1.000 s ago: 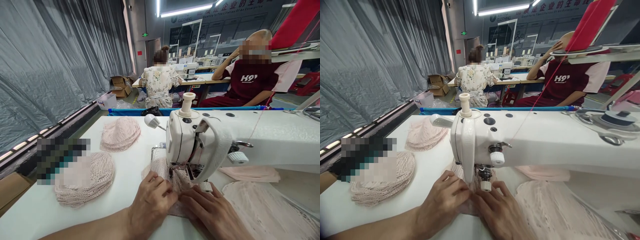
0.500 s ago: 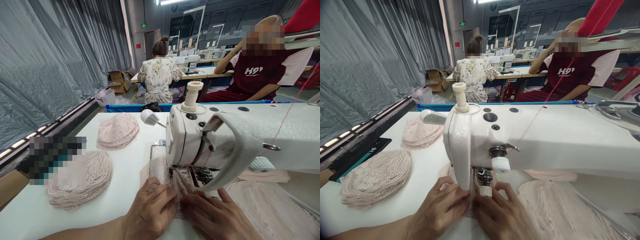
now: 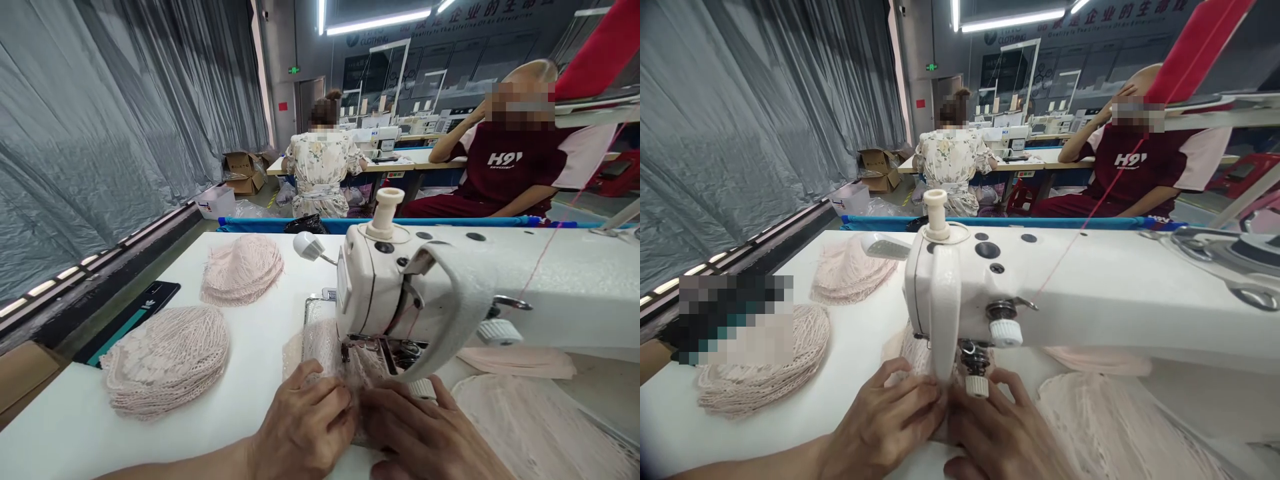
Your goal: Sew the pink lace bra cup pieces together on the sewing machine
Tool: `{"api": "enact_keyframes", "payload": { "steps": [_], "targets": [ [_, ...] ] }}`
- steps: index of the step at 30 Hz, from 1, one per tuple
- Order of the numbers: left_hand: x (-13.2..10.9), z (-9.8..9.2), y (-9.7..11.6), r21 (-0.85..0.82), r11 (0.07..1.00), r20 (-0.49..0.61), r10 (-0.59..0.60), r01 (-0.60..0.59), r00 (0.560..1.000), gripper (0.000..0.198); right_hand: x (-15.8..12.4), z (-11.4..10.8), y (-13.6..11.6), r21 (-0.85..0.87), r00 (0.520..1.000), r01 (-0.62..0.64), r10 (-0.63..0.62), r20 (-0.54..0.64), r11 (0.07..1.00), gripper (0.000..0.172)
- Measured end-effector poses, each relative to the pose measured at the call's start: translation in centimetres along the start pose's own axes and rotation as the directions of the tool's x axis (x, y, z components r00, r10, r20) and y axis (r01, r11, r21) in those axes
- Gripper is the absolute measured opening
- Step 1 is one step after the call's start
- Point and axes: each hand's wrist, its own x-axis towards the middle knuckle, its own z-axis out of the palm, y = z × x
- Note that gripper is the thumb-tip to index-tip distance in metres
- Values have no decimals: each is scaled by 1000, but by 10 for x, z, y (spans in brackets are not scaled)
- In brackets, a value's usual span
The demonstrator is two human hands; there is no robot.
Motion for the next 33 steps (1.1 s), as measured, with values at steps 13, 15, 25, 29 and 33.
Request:
{"api": "enact_keyframes", "payload": {
  "steps": [13,15,25,29,33],
  "targets": [
    [5,7,-28,41,995,83,-89,86,992,13,-7,17,26,-351,991,127,-102,90,928,45],
    [3,10,-30,38,995,98,-97,94,990,13,-9,18,27,-361,993,107,-83,82,926,44],
    [6,4,-27,59,996,122,-68,61,990,13,-6,18,25,-399,978,206,-204,48,894,54],
    [9,0,-23,69,997,111,-36,28,993,11,-9,13,24,-342,979,203,-202,38,918,49],
    [8,3,-21,67,997,101,24,-31,995,14,-11,7,25,-281,981,189,-170,92,941,42]
  ]
}}
